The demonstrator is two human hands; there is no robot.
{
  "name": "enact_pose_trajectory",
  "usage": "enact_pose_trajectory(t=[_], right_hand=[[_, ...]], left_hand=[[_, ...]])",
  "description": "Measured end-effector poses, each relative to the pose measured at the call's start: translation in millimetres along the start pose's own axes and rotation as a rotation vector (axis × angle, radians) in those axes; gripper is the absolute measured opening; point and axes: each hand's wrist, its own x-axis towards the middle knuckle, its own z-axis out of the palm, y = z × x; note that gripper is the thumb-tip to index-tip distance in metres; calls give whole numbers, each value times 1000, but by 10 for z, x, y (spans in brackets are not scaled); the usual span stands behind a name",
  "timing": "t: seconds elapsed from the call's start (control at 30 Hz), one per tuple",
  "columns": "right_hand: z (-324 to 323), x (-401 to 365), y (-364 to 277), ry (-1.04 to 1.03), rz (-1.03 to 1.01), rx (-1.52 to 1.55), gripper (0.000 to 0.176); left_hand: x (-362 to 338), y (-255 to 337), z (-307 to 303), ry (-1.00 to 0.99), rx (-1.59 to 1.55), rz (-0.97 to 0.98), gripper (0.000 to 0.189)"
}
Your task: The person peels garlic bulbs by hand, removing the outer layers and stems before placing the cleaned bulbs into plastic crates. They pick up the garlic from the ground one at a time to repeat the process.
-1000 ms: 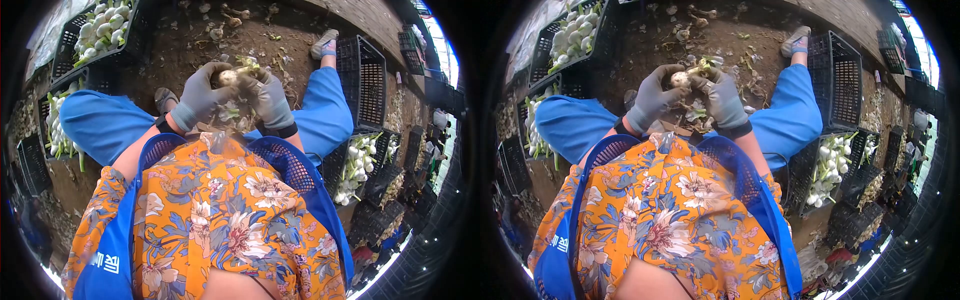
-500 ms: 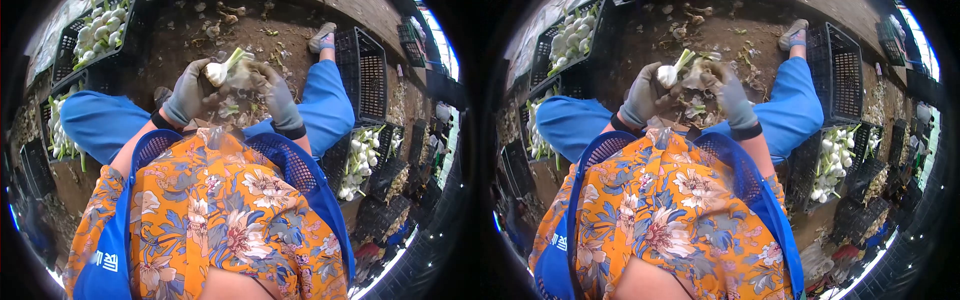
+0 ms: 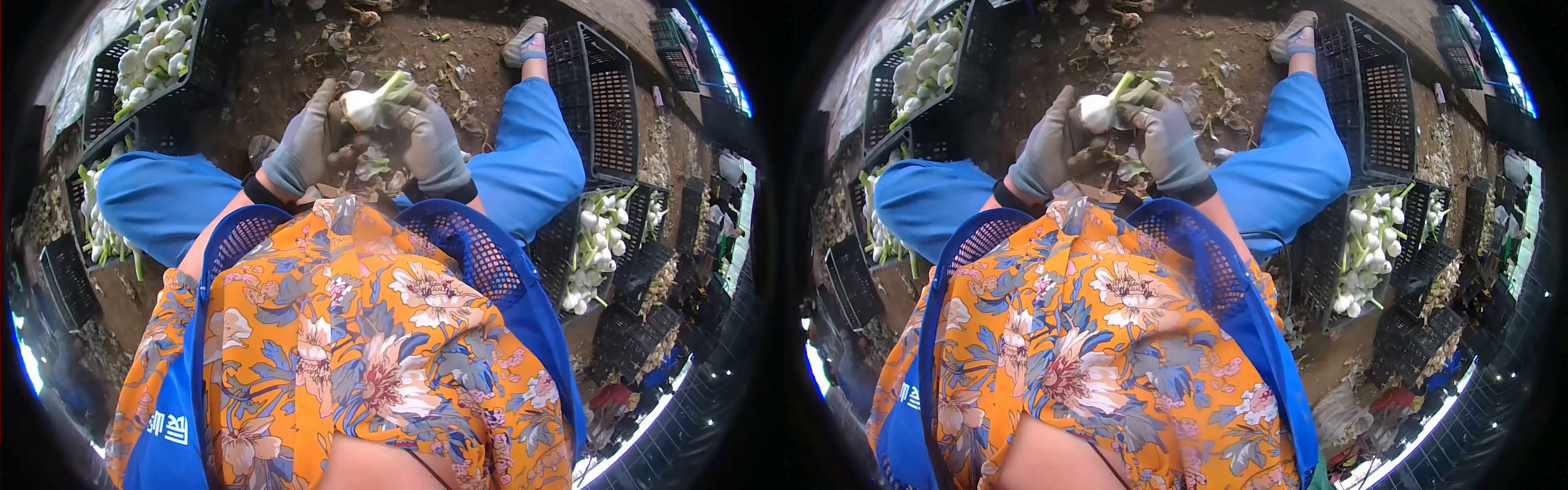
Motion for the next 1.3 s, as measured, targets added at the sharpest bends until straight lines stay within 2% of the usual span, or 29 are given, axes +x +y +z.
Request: enact_pose_trajectory(t=[0.03, 0.07, 0.1, 0.17, 0.2, 0.23, 0.3, 0.33, 0.37, 0.4, 0.43, 0.47, 0.5, 0.53, 0.57, 0.63, 0.73, 0.77, 0.83, 0.97, 1.0, 1.03, 1.07, 1.13, 1.17, 1.23, 1.27, 1.3], right_hand=[[-15, 1, 3, 42, -17, 120, 16], [-135, 26, 43, 29, -71, -45, 16], [-149, 32, 34, 34, -73, -44, 16], [-146, 6, 33, 109, -176, -436, 15], [-101, -15, 67, 112, -169, -431, 15], [-18, -14, 111, 143, -185, -483, 16], [-14, 41, 147, 160, -203, -535, 18], [-179, 112, 145, 174, -271, -460, 19], [-375, 163, 114, 194, -338, -386, 19], [-518, 217, 11, 394, -298, -499, 15], [-641, 265, -48, 393, -301, -498, 15], [-692, 285, -110, 401, -361, -1006, 15], [-712, 283, -125, 392, -404, -1516, 25], [-704, 294, -3, 529, -723, -1878, 32], [-569, 279, -17, 529, -721, -1880, 32], [-204, 198, -105, 177, -762, -1569, 22], [77, 162, 79, 76, -687, -1454, 21], [96, 165, 101, 77, -685, -1453, 21], [118, 188, 136, 83, -754, -1745, 13], [24, 332, 174, 158, -695, -1852, 6], [-75, 424, 164, 232, -429, -1927, 7], [-181, 478, 163, 306, -155, -1979, 10], [-312, 492, 165, 308, -157, -1978, 10], [-583, 488, 126, 176, 190, -1960, 20], [-636, 436, 85, 181, 190, -1959, 20], [-709, 308, 69, 141, -187, -1428, 35], [-655, 240, 46, 140, -185, -1428, 35], [-546, 165, -23, 16, -195, -1039, 37]], left_hand=[[8, -2, 39, 177, 104, 37, 61], [151, -26, -427, -52, 200, 102, 55], [155, -38, -400, -55, 202, 98, 55], [117, -105, -314, 173, 1013, 579, 45], [44, -83, -189, 197, 1081, 625, 35], [98, -111, -228, 206, 1082, 621, 35], [194, -87, -238, 231, 1029, 650, 21], [177, -34, -287, 256, 685, 395, 13], [171, -54, -296, 255, 680, 393, 13], [168, -60, -313, 220, 602, 438, 13], [162, -50, -325, 185, 529, 484, 12], [97, -10, -291, 172, 553, 440, 13], [91, -11, -292, 171, 556, 435, 13], [90, -16, -295, 201, 619, 444, 13], [93, -16, -299, 233, 679, 457, 13], [84, -16, -274, 240, 746, 497, 13], [101, -55, -293, 221, 871, 609, 11], [103, -77, -288, 198, 919, 679, 10], [74, -89, -270, 211, 941, 673, 13], [60, -110, -293, 162, 937, 669, 17], [56, -103, -276, 161, 937, 673, 17], [46, -102, -254, 126, 796, 659, 19], [40, -100, -238, 91, 657, 644, 22], [38, -40, -282, 67, 549, 626, 25], [26, -16, -315, 52, 434, 604, 29], [28, 13, -344, 89, 491, 594, 29], [1, 34, -302, 120, 471, 551, 27], [-17, 44, -280, 152, 452, 507, 26]])
